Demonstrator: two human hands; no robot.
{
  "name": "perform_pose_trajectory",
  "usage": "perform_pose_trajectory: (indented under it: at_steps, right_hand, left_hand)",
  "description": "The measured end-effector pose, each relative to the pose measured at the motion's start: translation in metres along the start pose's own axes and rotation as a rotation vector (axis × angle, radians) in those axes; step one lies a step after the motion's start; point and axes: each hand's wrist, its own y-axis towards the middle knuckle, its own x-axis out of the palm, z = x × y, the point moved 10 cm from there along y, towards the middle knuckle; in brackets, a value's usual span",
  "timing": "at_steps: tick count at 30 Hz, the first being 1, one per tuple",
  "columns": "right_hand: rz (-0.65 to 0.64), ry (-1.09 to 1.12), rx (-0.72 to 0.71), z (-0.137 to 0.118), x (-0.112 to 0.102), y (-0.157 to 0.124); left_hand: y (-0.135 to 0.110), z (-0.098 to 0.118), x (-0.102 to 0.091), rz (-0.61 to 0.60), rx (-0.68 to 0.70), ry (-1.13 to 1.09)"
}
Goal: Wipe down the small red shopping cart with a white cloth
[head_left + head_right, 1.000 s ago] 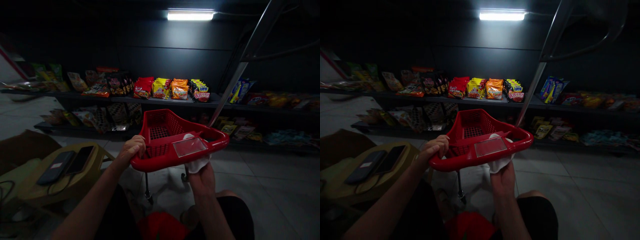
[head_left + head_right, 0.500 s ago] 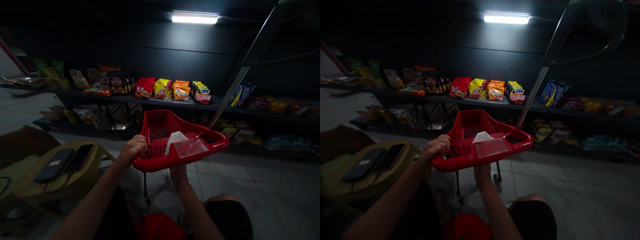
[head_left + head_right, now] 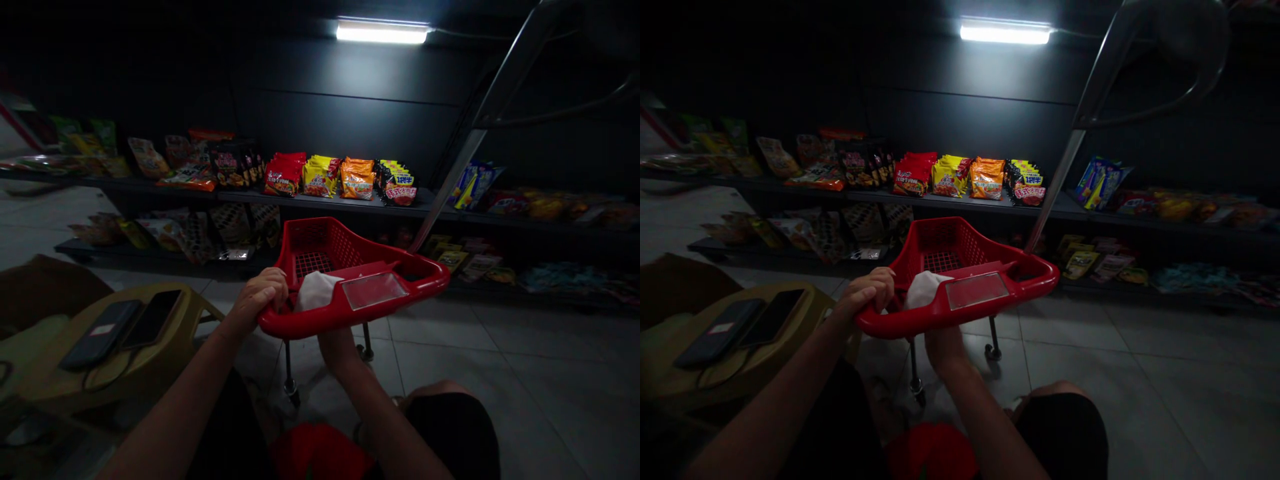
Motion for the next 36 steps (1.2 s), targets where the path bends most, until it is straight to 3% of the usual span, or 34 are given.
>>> perform_pose_trajectory:
  at_steps: [2, 5, 8, 10, 12, 14, 17, 19, 21, 25, 27, 32, 36]
  right_hand:
    - [0.049, 0.32, 0.194, 0.015, 0.001, -0.014]
    - [0.233, 0.829, 0.447, 0.037, -0.034, -0.03]
    - [0.395, 1.047, 0.47, 0.029, -0.085, -0.029]
    - [0.44, 1.096, 0.406, 0.008, -0.102, -0.024]
    - [0.473, 1.125, 0.357, -0.014, -0.097, -0.025]
    - [0.493, 1.15, 0.369, -0.028, -0.073, -0.034]
    - [0.432, 1.207, 0.494, -0.034, -0.026, -0.056]
    - [0.365, 1.248, 0.562, -0.033, -0.011, -0.064]
    - [0.369, 1.274, 0.564, -0.03, -0.022, -0.062]
    - [0.5, 1.243, 0.423, -0.025, -0.075, -0.041]
    - [0.522, 1.209, 0.356, -0.027, -0.089, -0.035]
    - [0.403, 1.096, 0.381, -0.032, -0.072, -0.044]
    - [0.246, 0.973, 0.41, -0.034, -0.069, -0.054]
  left_hand:
    - [-0.001, -0.002, -0.003, 0.007, -0.019, 0.001]
    - [-0.003, -0.005, -0.01, 0.025, -0.031, 0.003]
    - [-0.003, -0.007, -0.014, 0.039, -0.025, 0.0]
    - [-0.003, -0.008, -0.014, 0.04, -0.012, -0.001]
    - [-0.003, -0.007, -0.014, 0.045, 0.002, -0.003]
    - [-0.004, -0.006, -0.016, 0.057, 0.008, -0.008]
    - [-0.004, -0.005, -0.02, 0.054, 0.0, -0.01]
    - [-0.004, -0.007, -0.021, 0.026, -0.003, -0.005]
    - [-0.004, -0.01, -0.021, 0.0, -0.007, -0.003]
    - [-0.005, -0.015, -0.019, -0.005, -0.009, -0.001]
    - [-0.006, -0.016, -0.018, 0.024, -0.024, -0.002]
    - [-0.008, -0.017, -0.024, 0.058, -0.052, -0.011]
    - [-0.02, -0.024, -0.043, 0.065, -0.183, 0.194]
